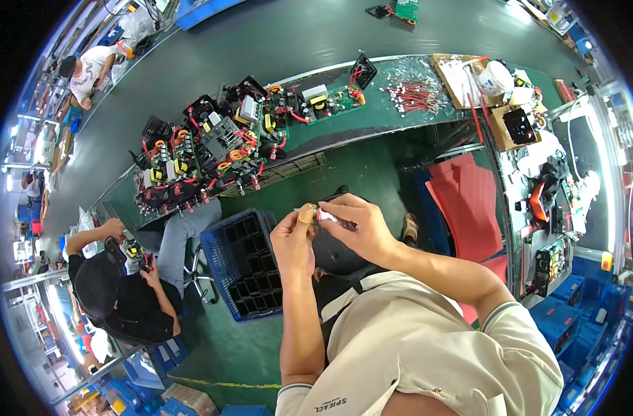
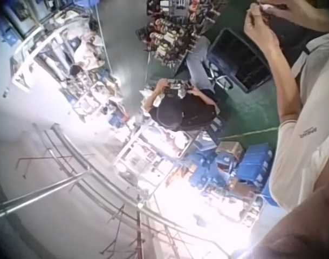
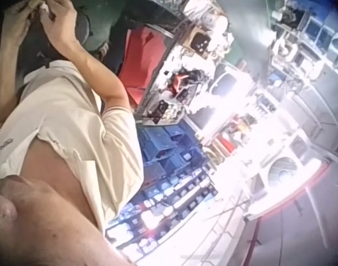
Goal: Assembling electronic components, applying paste, and installing a cooling fan onto a PCB.
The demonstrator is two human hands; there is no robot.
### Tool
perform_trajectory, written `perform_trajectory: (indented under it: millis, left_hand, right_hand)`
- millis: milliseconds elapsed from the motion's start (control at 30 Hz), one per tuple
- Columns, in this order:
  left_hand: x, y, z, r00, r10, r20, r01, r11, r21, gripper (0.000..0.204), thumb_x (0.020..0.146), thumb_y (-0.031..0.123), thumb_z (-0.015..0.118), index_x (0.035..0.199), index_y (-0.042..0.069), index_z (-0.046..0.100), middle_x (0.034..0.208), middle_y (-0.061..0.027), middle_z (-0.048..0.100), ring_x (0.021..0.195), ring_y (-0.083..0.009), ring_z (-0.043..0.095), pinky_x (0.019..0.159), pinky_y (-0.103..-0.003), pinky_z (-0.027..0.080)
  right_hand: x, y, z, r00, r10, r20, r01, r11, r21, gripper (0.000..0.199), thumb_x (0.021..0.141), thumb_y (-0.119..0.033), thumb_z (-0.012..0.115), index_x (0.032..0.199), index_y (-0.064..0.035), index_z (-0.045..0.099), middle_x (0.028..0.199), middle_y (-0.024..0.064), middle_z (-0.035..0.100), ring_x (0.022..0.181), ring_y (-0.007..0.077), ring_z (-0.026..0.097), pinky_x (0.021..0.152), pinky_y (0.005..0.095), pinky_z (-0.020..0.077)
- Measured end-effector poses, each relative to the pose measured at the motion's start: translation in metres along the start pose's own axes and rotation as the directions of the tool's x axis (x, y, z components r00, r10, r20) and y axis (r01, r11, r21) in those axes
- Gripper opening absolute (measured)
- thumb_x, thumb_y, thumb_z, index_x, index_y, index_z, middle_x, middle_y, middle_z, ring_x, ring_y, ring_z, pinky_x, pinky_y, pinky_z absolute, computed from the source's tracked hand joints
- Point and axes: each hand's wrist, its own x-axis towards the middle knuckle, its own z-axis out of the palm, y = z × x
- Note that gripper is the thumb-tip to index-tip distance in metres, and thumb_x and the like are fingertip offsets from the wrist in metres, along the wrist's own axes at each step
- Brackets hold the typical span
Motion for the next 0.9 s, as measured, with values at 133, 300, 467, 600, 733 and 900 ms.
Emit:
perform_trajectory:
  millis: [133,300,467,600,733,900]
  left_hand:
    - [-0.003,-0.003,0.005,1.000,0.004,0.022,-0.004,1.000,0.013,0.013,0.088,0.013,0.069,0.083,0.001,0.067,0.074,-0.0002,0.061,0.063,-0.0062,0.050,0.058,-0.021,0.039]
    - [-0.006,-0.009,0.014,1.000,0.017,-0.008,-0.017,0.999,-0.048,0.012,0.086,0.012,0.072,0.084,0.000,0.068,0.071,0.0012,0.060,0.060,-0.0048,0.047,0.056,-0.019,0.035]
    - [-0.008,-0.013,0.026,0.992,-0.039,-0.119,0.026,0.994,-0.108,0.014,0.085,0.012,0.073,0.081,0.000,0.066,0.068,0.0012,0.057,0.057,-0.0051,0.045,0.053,-0.019,0.034]
    - [-0.012,-0.016,0.026,0.989,-0.099,-0.111,0.085,0.989,-0.123,0.015,0.085,0.012,0.073,0.080,0.000,0.065,0.067,0.0009,0.056,0.057,-0.0054,0.044,0.052,-0.020,0.033]
    - [-0.012,-0.018,0.026,0.990,-0.100,-0.104,0.090,0.991,-0.099,0.016,0.085,0.013,0.074,0.080,0.000,0.065,0.067,0.0008,0.056,0.056,-0.0060,0.043,0.052,-0.020,0.033]
    - [-0.012,-0.019,0.024,0.995,-0.065,-0.075,0.059,0.995,-0.084,0.016,0.085,0.013,0.073,0.080,0.000,0.066,0.067,0.0009,0.055,0.057,-0.0065,0.043,0.054,-0.020,0.034]
  right_hand:
    - [-0.002,-0.003,-0.009,0.972,0.222,0.073,-0.229,0.968,0.103,0.027,0.082,-0.007,0.069,0.108,-0.0005,0.067,0.093,0.0118,0.062,0.070,0.0213,0.060,0.062,0.0294,0.0504]
    - [-0.008,0.009,-0.011,0.999,0.035,0.008,-0.035,0.999,-0.006,0.030,0.081,-0.009,0.070,0.110,-0.0012,0.066,0.096,0.0117,0.061,0.076,0.0241,0.060,0.064,0.0319,0.0508]
    - [-0.007,0.025,-0.023,0.878,-0.462,0.126,0.468,0.771,-0.433,0.048,0.072,-0.008,0.073,0.118,-0.0013,0.058,0.106,0.0099,0.057,0.087,0.0250,0.058,0.074,0.0354,0.0500]
    - [-0.008,0.028,-0.027,0.862,-0.489,0.137,0.497,0.760,-0.419,0.047,0.073,-0.009,0.072,0.117,-0.0006,0.059,0.104,0.0096,0.058,0.086,0.0244,0.058,0.074,0.0352,0.0502]
    - [-0.010,0.029,-0.029,0.862,-0.489,0.130,0.493,0.753,-0.435,0.047,0.072,-0.008,0.073,0.116,-0.0007,0.059,0.104,0.0095,0.058,0.087,0.0243,0.058,0.074,0.0352,0.0502]
    - [-0.013,0.024,-0.025,0.901,-0.424,0.093,0.427,0.829,-0.362,0.041,0.074,-0.007,0.072,0.114,-0.0002,0.062,0.101,0.0107,0.059,0.085,0.0257,0.059,0.073,0.0350,0.0505]
